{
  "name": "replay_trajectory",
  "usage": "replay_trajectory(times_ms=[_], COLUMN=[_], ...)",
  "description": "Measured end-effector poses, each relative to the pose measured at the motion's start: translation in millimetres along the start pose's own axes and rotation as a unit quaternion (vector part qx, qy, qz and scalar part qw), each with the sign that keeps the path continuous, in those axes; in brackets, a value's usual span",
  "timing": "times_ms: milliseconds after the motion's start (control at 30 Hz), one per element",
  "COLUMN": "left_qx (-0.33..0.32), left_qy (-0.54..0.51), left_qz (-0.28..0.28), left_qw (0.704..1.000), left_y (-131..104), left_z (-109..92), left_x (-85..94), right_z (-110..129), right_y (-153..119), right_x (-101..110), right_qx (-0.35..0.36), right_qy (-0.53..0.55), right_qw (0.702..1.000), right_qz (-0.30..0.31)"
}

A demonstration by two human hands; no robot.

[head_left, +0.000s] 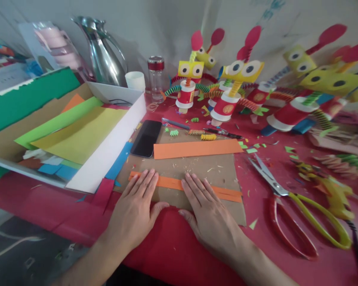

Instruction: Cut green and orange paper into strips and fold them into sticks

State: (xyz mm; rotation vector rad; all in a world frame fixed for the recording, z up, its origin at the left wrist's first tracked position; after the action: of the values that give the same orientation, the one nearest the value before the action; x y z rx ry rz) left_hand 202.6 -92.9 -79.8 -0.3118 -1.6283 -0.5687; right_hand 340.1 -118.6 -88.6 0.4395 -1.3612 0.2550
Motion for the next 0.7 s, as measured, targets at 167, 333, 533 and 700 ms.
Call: replay_trajectory(times_ms=[167,333,533,700], left_qx=[0.030,0.088,-0.046,0.030], left_qy=[0.011,0.041,0.019,0.034], left_qz=[-0.025,-0.067,0.026,0.015], left_qw=[0.999,0.993,0.998,0.999], left_y=[-6,-8,6,-4], left_z=[8,7,-36,-12], left_x=[0.9,11.7,0.2,1.2], right_z=[0,0,1,1], right_y=[0,0,0,1], right_x=[-1,0,-2,-1], right_qx=[-0.004,-0.010,-0.002,-0.005], right_qy=[0.001,0.013,-0.004,0.003], right_qw=[1.000,1.000,1.000,1.000], right_qz=[0.005,0.000,-0.001,0.001])
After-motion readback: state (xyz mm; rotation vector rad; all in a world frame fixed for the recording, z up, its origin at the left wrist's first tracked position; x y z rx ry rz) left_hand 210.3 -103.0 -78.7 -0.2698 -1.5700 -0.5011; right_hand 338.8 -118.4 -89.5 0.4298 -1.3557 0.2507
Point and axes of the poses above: each hand's wrist, its own y-axis towards the middle knuckle, its own x-axis out of the back of the hand, z = x × y, the point moved 9 cm from there along y, towards the middle knuckle, and after that the axes turned 4 degrees about z, right-handed, at the moved point
